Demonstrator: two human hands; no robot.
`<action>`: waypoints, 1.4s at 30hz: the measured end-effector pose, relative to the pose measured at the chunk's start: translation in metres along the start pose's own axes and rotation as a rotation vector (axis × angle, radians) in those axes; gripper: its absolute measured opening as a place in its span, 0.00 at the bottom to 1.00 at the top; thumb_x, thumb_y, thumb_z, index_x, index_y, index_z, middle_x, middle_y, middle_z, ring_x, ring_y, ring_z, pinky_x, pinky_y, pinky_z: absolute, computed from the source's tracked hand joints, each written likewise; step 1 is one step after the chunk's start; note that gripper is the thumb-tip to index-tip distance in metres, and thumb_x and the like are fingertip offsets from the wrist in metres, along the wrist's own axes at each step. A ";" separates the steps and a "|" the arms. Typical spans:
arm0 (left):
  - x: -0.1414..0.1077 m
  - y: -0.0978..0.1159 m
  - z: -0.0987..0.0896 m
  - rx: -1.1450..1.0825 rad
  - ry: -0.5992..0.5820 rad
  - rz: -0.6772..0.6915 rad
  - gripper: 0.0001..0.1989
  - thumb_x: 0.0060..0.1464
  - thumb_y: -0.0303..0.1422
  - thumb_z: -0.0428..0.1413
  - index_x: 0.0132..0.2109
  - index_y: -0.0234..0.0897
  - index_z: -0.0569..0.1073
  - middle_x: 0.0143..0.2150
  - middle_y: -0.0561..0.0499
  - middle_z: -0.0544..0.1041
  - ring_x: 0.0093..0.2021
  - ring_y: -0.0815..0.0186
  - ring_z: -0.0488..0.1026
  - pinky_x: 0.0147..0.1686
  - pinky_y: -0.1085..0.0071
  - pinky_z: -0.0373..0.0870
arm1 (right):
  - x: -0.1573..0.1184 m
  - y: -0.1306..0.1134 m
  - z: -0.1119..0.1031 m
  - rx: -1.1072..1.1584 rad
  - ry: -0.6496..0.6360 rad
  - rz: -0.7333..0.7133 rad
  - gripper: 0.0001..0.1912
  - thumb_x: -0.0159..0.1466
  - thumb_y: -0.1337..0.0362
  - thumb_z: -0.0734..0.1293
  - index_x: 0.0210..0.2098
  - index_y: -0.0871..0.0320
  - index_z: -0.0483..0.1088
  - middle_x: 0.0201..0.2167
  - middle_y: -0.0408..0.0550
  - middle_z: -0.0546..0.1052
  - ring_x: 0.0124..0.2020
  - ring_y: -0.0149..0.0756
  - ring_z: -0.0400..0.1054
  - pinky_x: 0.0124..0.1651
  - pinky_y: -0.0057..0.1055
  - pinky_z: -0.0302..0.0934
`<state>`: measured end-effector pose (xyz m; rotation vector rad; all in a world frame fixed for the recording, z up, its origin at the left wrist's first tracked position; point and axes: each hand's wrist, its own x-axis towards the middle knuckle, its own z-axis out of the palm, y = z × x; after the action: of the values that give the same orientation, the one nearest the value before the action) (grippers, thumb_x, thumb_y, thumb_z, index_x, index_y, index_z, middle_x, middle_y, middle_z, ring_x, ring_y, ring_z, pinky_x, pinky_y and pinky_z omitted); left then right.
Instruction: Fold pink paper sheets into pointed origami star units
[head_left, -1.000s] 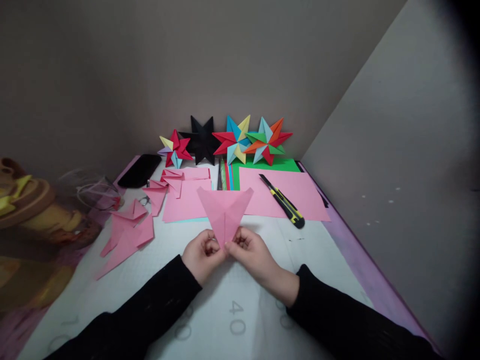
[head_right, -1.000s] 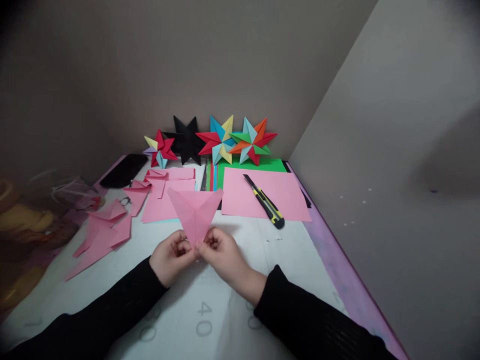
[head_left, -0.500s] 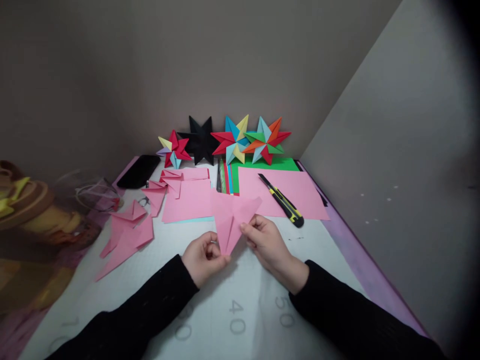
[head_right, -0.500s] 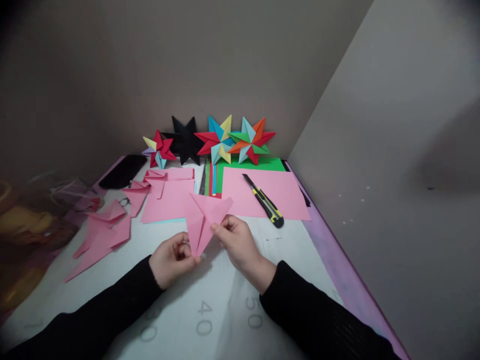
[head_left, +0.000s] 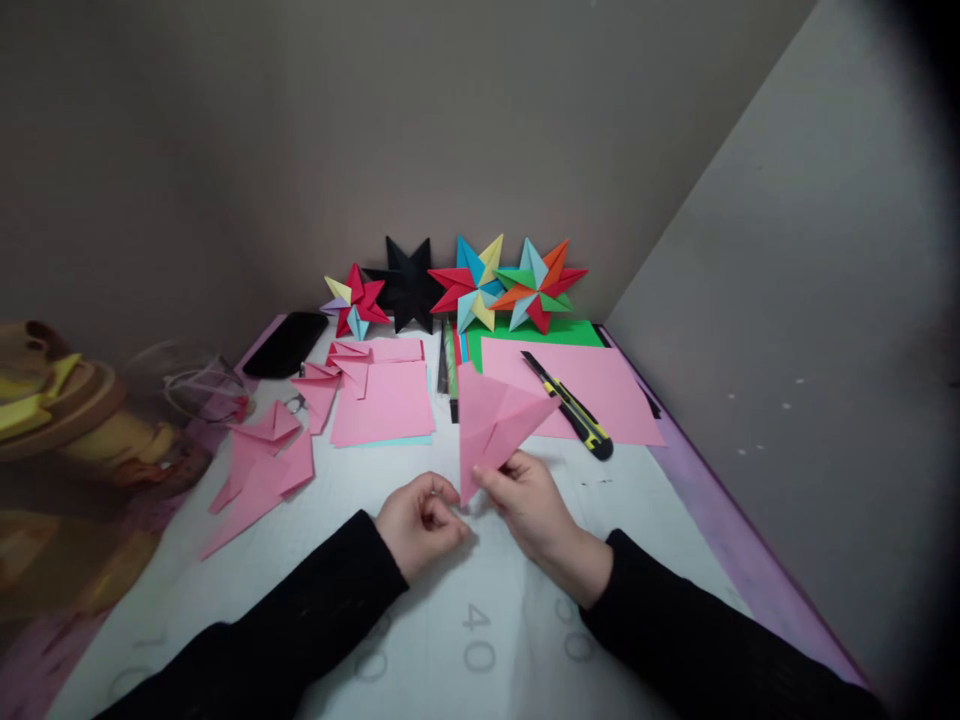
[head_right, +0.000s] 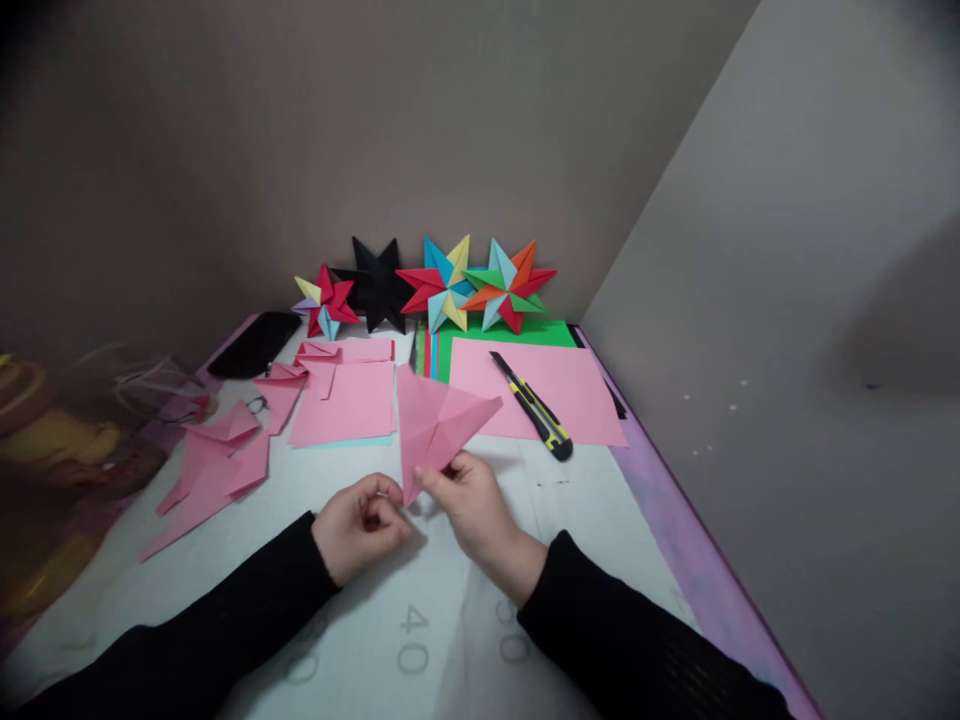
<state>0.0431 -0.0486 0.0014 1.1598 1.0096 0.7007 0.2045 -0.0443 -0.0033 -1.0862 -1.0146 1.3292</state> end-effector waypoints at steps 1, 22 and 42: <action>-0.001 -0.001 0.000 0.019 0.011 0.011 0.16 0.38 0.29 0.62 0.34 0.37 0.64 0.18 0.60 0.71 0.17 0.74 0.63 0.21 0.76 0.59 | 0.002 0.000 -0.003 -0.003 0.038 -0.027 0.11 0.54 0.58 0.72 0.29 0.60 0.72 0.24 0.43 0.74 0.24 0.31 0.65 0.27 0.28 0.60; -0.007 0.011 -0.020 0.804 0.337 0.858 0.06 0.54 0.27 0.54 0.41 0.36 0.68 0.35 0.48 0.71 0.36 0.62 0.68 0.35 0.66 0.67 | -0.014 -0.001 -0.002 -0.599 -0.199 -0.504 0.08 0.63 0.67 0.64 0.41 0.53 0.72 0.36 0.47 0.77 0.39 0.38 0.71 0.42 0.36 0.66; 0.000 0.016 -0.025 0.975 0.449 1.028 0.04 0.56 0.27 0.55 0.38 0.34 0.74 0.29 0.48 0.74 0.30 0.64 0.70 0.31 0.68 0.69 | -0.013 -0.004 0.002 -0.779 -0.134 -0.668 0.12 0.62 0.73 0.61 0.43 0.56 0.70 0.37 0.49 0.77 0.39 0.37 0.72 0.42 0.33 0.67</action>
<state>0.0215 -0.0337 0.0151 2.5312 1.1203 1.3779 0.2031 -0.0572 0.0015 -1.0551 -1.8786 0.4535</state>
